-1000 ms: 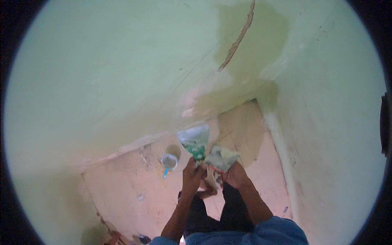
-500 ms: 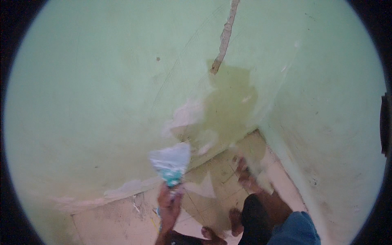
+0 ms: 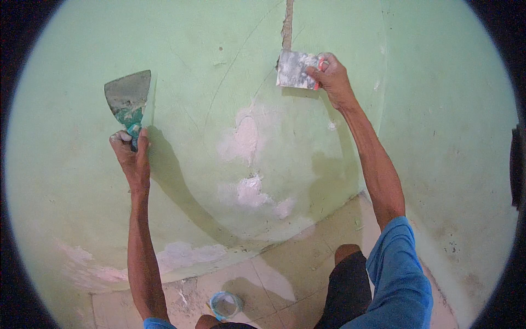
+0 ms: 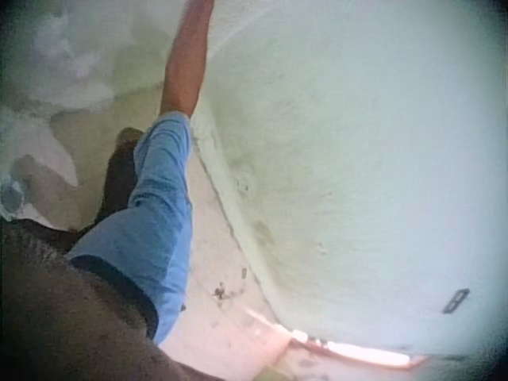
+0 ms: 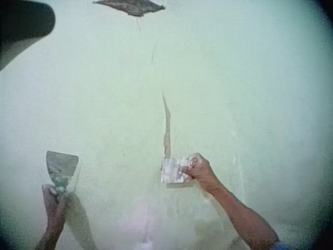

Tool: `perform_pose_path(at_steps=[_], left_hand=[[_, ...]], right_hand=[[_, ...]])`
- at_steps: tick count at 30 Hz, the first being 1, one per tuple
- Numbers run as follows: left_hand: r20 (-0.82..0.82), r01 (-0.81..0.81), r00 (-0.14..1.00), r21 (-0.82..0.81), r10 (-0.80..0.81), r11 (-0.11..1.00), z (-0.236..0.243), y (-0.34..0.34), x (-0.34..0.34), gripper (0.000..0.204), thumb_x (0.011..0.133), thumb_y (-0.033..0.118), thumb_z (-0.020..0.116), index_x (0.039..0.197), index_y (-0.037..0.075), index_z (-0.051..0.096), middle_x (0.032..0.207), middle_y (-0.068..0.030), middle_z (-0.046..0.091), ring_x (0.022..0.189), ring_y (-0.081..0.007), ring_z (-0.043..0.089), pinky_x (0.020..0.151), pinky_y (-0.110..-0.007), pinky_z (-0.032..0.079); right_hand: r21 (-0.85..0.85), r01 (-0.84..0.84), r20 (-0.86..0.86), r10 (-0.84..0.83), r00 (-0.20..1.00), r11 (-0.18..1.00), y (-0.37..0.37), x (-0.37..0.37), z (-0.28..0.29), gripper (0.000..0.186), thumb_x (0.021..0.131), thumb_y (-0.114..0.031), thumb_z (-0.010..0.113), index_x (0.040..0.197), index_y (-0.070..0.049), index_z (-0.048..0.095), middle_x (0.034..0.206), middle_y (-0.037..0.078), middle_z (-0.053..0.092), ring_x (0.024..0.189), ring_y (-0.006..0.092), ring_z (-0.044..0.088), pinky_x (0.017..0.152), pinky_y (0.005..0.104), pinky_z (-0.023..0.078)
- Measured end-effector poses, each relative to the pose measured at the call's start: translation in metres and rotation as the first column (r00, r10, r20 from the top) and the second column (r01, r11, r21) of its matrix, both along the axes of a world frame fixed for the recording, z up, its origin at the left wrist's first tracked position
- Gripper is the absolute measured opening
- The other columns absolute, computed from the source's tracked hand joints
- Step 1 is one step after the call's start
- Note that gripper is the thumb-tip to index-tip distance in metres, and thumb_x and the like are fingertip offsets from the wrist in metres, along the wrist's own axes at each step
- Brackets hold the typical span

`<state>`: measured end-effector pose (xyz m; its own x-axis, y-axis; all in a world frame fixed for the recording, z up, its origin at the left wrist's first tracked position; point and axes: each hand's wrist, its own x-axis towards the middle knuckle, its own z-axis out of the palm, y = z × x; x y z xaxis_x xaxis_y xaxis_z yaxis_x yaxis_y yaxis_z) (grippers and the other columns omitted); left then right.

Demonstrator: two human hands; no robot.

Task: The person patches cracks and holes in a wall using a putty knife and a plastic container of white compound.

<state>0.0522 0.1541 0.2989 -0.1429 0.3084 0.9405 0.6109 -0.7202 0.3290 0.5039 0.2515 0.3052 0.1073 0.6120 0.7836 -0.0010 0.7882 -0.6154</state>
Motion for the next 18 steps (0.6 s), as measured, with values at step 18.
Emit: perform_pose_path(at_steps=[18], left_hand=[[0.032, 0.053, 0.998, -0.094, -0.05, 0.994, -0.007, 0.008, -0.021, 0.027, 0.091, 0.01, 0.062, 0.094, 0.008, 0.034, 0.088, -0.0025, 0.041, 0.076, -0.0086, 0.043, 0.068, -0.022, 0.041]], right_hand=[[-0.18, 0.641, 0.081, -0.638, 0.766, 0.747, 0.028, 0.0, -0.02, 0.06, 0.075, -0.031, 0.078, 0.11, 0.004, 0.043, 0.099, 0.025, 0.06, 0.092, 0.0357, 0.063, 0.079, 0.0408, 0.051]])
